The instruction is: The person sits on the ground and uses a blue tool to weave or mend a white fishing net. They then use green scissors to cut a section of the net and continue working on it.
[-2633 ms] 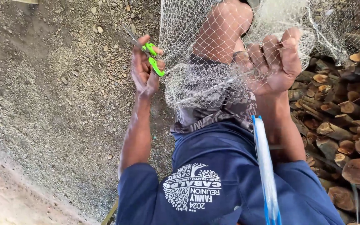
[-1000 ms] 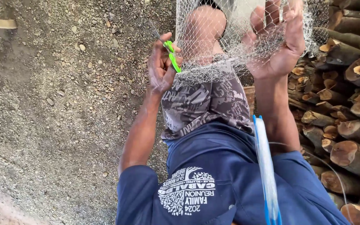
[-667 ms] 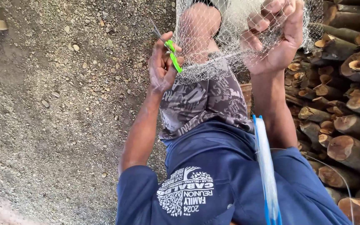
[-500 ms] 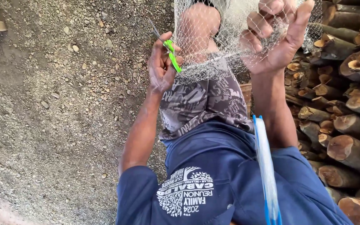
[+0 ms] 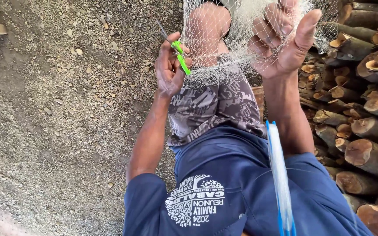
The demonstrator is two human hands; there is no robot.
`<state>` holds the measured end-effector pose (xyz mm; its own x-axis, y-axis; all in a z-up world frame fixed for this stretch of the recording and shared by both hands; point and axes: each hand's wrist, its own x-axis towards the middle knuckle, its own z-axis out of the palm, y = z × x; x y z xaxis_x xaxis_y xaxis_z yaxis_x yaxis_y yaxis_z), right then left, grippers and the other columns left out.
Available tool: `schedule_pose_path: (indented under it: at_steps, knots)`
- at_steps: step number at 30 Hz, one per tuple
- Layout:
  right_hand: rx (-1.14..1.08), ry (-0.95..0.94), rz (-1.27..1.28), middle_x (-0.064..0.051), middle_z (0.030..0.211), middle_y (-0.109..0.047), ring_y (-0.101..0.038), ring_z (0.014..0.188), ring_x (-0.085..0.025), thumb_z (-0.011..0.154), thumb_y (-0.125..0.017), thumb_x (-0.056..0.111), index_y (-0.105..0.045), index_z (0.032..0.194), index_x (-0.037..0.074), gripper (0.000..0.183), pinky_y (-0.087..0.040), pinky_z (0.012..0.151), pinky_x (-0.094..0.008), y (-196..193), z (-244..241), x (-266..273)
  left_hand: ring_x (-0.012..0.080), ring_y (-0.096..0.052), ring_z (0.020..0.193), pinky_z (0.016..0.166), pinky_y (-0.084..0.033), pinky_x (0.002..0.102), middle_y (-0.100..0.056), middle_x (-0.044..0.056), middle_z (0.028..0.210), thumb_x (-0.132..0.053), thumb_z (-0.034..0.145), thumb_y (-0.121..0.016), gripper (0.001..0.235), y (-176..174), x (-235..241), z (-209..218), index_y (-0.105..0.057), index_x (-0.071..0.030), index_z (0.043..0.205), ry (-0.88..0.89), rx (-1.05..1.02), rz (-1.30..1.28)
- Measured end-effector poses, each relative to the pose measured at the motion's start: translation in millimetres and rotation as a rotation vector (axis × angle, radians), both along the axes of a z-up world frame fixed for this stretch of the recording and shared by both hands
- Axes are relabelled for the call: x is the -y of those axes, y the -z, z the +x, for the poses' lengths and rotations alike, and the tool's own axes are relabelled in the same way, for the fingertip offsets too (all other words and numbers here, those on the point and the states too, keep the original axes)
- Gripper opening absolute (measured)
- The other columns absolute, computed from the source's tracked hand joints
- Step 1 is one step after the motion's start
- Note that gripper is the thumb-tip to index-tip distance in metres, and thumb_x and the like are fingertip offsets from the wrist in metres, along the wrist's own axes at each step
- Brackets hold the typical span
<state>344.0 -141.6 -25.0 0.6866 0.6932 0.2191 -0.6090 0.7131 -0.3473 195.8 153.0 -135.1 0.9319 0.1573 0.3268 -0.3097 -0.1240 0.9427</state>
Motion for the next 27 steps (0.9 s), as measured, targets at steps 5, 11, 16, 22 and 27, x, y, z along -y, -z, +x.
schedule_pose_path:
  at_steps: [5, 11, 16, 22, 27]
  knots:
    - [0.042, 0.054, -0.101, 0.012, 0.082, -0.051, -0.05, 0.067, 0.0, 0.106, -0.088, 0.073, -0.06, 0.098, 0.027, 0.054, -0.047, 0.056, -0.016, -7.2, -3.0, -2.8, 0.0013, -0.044, 0.063, 0.054, -0.045, 0.014, -0.08, -0.004, 0.139, -0.014, 0.129, -0.073, 0.055, -11.6, 1.5, -0.6, -0.048, -0.023, 0.177, -0.041, -0.058, 0.081]
    - [0.031, 0.182, -0.281, 0.017, 0.093, -0.047, -0.035, 0.068, 0.001, 0.121, -0.084, 0.047, -0.073, 0.133, 0.028, 0.025, -0.036, 0.052, -0.018, -16.4, -8.2, -0.5, 0.0013, -0.043, 0.062, 0.052, -0.038, 0.015, -0.081, -0.005, 0.137, -0.028, 0.13, -0.073, 0.051, -16.7, 0.9, -1.1, -0.05, -0.024, 0.175, -0.063, -0.078, 0.121]
    - [-0.057, 0.278, -0.383, 0.015, 0.082, -0.044, -0.038, 0.065, -0.001, 0.115, -0.087, 0.049, -0.056, 0.091, 0.027, 0.044, -0.035, 0.051, -0.021, -32.0, -9.7, -2.5, 0.001, -0.043, 0.061, 0.051, -0.038, 0.015, -0.082, -0.005, 0.137, -0.034, 0.13, -0.071, 0.048, -22.5, 0.7, 1.0, -0.052, -0.025, 0.172, -0.079, -0.082, 0.145]
    - [-0.072, 0.268, -0.281, 0.014, 0.087, -0.058, -0.05, 0.081, -0.002, 0.11, -0.09, 0.056, -0.069, 0.091, 0.026, 0.041, -0.047, 0.075, -0.024, -14.9, -10.3, 0.7, 0.0009, -0.044, 0.063, 0.053, -0.042, 0.014, -0.079, -0.006, 0.137, -0.027, 0.128, -0.074, 0.049, -24.5, 1.7, -0.4, -0.052, -0.024, 0.172, -0.059, -0.126, 0.095]
    - [-0.059, 0.303, -0.184, 0.012, 0.108, -0.072, -0.063, 0.095, -0.004, 0.117, -0.087, 0.048, -0.082, 0.117, 0.019, 0.029, -0.064, 0.09, -0.028, -8.4, -10.5, -1.3, 0.0011, -0.04, 0.062, 0.052, -0.034, 0.016, -0.079, -0.006, 0.134, -0.036, 0.128, -0.069, 0.047, -33.0, 1.1, -0.3, -0.052, -0.021, 0.169, -0.061, -0.114, 0.103]
